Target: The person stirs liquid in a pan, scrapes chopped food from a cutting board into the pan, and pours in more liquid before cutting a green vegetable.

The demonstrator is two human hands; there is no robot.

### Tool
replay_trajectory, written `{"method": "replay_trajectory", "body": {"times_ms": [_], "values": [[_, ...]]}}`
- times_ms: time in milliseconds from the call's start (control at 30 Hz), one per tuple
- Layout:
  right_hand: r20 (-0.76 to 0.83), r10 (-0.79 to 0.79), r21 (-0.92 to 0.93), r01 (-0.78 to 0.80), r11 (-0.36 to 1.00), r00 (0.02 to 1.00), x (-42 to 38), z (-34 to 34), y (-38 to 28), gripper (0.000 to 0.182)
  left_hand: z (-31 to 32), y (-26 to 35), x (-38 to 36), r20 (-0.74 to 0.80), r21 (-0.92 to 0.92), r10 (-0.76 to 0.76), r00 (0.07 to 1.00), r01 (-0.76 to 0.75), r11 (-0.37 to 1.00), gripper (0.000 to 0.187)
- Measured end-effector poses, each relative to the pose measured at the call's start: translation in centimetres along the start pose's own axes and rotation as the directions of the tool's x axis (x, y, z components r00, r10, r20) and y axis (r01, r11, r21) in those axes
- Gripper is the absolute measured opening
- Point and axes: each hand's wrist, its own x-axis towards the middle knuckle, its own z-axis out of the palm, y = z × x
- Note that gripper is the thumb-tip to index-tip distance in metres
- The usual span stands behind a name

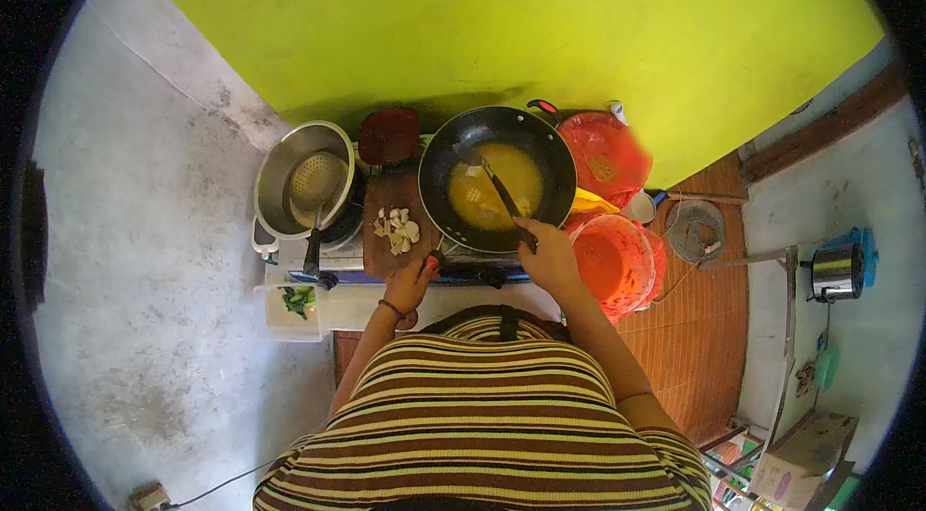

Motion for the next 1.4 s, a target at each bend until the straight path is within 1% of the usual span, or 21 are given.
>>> {"method": "replay_trajectory", "body": {"times_ms": [100,200,267,300,400,500,600,700,800,867,967,1000,1067,1100,1167,1200,1300,1400], "values": [[0.029,-0.009,0.004,0.009,1.0,1.0,0.1,0.2,-0.4,0.04,0.0,-0.1,0.1,0.011,-0.01,-0.003,1.0,0.003,1.0,0.031],[0.01,-0.02,-0.023,0.02,1.0,1.0,0.2,0.5,-0.3,0.039,0.0,-0.1,0.1,0.004,-0.008,0.001,1.0,-0.001,1.0,0.031],[-0.002,0.012,-0.076,-0.012,0.997,1.0,0.2,0.1,-0.7,0.039,-0.1,-0.1,0.1,0.015,-0.014,-0.013,1.0,0.014,1.0,0.031],[-0.008,0.028,-0.102,-0.029,0.994,1.0,0.2,-0.1,-0.9,0.039,0.1,-0.3,0.2,0.01,-0.006,-0.007,1.0,0.007,1.0,0.031],[-0.074,-0.022,-0.071,0.017,0.997,0.997,0.3,-0.3,-0.1,0.039,0.4,-0.8,0.3,-0.002,0.002,0.005,1.0,-0.005,1.0,0.031],[-0.089,-0.077,-0.203,0.057,0.978,0.993,0.2,-0.7,0.2,0.039,0.2,-0.5,0.2,-0.009,-0.018,0.004,1.0,-0.004,1.0,0.031],[-0.109,-0.161,-0.373,0.11,0.921,0.981,0.2,-0.5,0.2,0.037,0.4,-0.7,0.4,-0.008,-0.024,0.001,1.0,-0.001,1.0,0.031],[-0.066,-0.203,-0.436,0.155,0.886,0.977,0.0,-0.3,0.6,0.036,0.1,-0.4,0.3,0.0,-0.009,-0.004,1.0,0.004,1.0,0.031],[-0.004,-0.173,-0.482,0.15,0.864,0.985,-0.5,-0.7,0.3,0.036,0.7,-1.4,0.7,0.015,-0.025,0.007,1.0,-0.007,1.0,0.031],[-0.003,-0.176,-0.454,0.156,0.878,0.984,-1.0,-1.0,0.6,0.036,0.6,-1.2,0.6,0.009,-0.053,0.024,1.0,-0.023,0.998,0.031],[0.015,-0.167,-0.408,0.158,0.899,0.986,-2.0,-2.4,0.4,0.036,0.7,-1.1,0.5,-0.024,-0.035,0.008,1.0,-0.009,0.999,0.031],[0.024,-0.16,-0.392,0.157,0.906,0.987,-2.3,-3.0,0.5,0.037,0.7,-1.1,0.5,-0.005,-0.056,0.004,1.0,-0.005,0.998,0.031],[-0.012,-0.131,-0.238,0.125,0.963,0.991,-2.7,-3.6,2.1,0.037,0.5,-1.1,0.7,0.035,-0.096,0.001,0.999,0.002,0.995,0.031],[-0.029,-0.113,-0.158,0.107,0.982,0.993,-2.8,-3.9,2.6,0.037,0.5,-1.0,0.6,0.033,-0.072,-0.007,0.999,0.01,0.997,0.031],[-0.075,0.004,-0.044,-0.007,0.999,0.997,-2.9,-4.3,2.9,0.036,0.4,-0.8,0.6,0.028,-0.024,-0.024,0.999,0.024,0.999,0.032],[-0.092,0.063,0.016,-0.062,0.998,0.994,-2.8,-4.5,2.9,0.035,0.4,-0.9,0.6,0.027,-0.035,-0.017,0.999,0.018,0.999,0.032],[-0.122,0.178,0.009,-0.178,0.984,0.976,-2.1,-4.9,2.6,0.033,0.4,-1.0,0.7,0.021,-0.061,0.001,1.0,0.0,0.998,0.032],[-0.161,0.192,-0.031,-0.2,0.979,0.968,-0.7,-4.2,3.5,0.034,-0.1,-0.4,0.3,0.023,-0.059,0.009,1.0,-0.007,0.998,0.032]]}}
